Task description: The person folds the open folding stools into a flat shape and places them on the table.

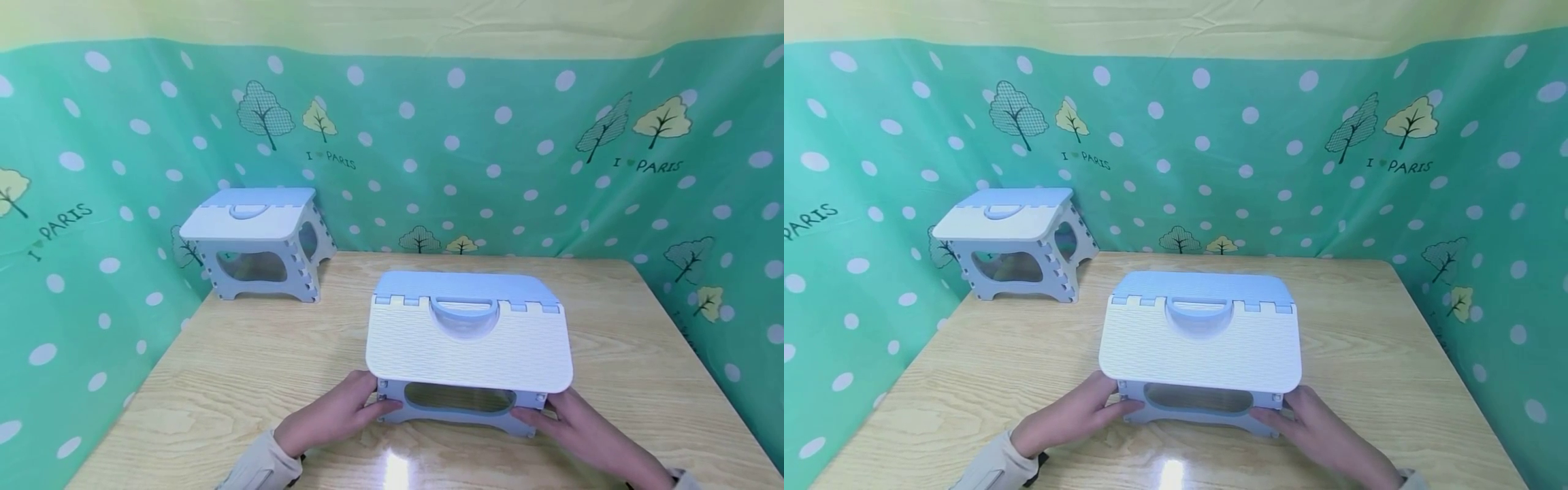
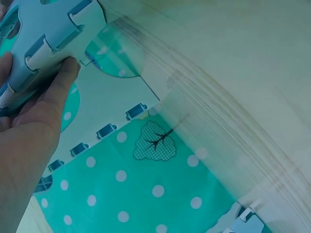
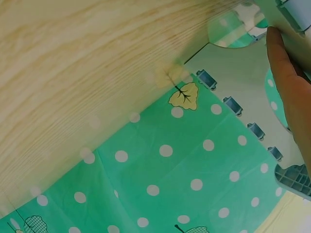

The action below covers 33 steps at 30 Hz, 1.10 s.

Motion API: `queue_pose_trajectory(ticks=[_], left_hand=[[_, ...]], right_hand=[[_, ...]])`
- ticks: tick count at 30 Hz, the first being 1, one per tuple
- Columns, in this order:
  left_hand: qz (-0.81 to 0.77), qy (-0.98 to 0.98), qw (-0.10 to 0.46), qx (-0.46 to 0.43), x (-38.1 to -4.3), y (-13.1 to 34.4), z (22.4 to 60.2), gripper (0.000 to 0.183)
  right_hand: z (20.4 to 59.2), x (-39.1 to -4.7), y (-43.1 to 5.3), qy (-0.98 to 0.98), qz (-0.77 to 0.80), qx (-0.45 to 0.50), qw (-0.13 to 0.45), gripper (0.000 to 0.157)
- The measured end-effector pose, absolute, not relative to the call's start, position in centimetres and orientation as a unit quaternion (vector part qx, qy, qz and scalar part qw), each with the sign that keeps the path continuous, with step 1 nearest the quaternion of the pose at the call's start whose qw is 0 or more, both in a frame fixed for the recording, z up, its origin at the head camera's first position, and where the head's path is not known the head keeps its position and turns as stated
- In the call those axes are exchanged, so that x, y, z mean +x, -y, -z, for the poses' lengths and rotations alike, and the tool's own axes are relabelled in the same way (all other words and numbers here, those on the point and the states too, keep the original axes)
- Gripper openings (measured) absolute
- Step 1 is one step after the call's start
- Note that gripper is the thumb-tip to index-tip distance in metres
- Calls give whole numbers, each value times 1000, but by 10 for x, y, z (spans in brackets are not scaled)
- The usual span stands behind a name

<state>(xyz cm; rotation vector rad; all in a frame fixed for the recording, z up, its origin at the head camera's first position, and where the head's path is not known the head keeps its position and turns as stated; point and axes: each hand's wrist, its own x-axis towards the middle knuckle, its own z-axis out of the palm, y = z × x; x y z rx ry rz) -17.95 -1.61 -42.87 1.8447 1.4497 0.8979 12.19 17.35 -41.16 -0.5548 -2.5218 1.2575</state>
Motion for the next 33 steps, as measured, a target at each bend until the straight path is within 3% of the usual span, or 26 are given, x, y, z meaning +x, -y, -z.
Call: queue_pose_trajectory(ticks=[13,33], left_hand=[[-343,-530,287,720,-181,16,433,45],[-342,-537,302,709,-181,16,434,43]], right_hand=[[412,120,-172,869,-437,-195,125,63],[411,120,-172,865,-444,-208,109,60]])
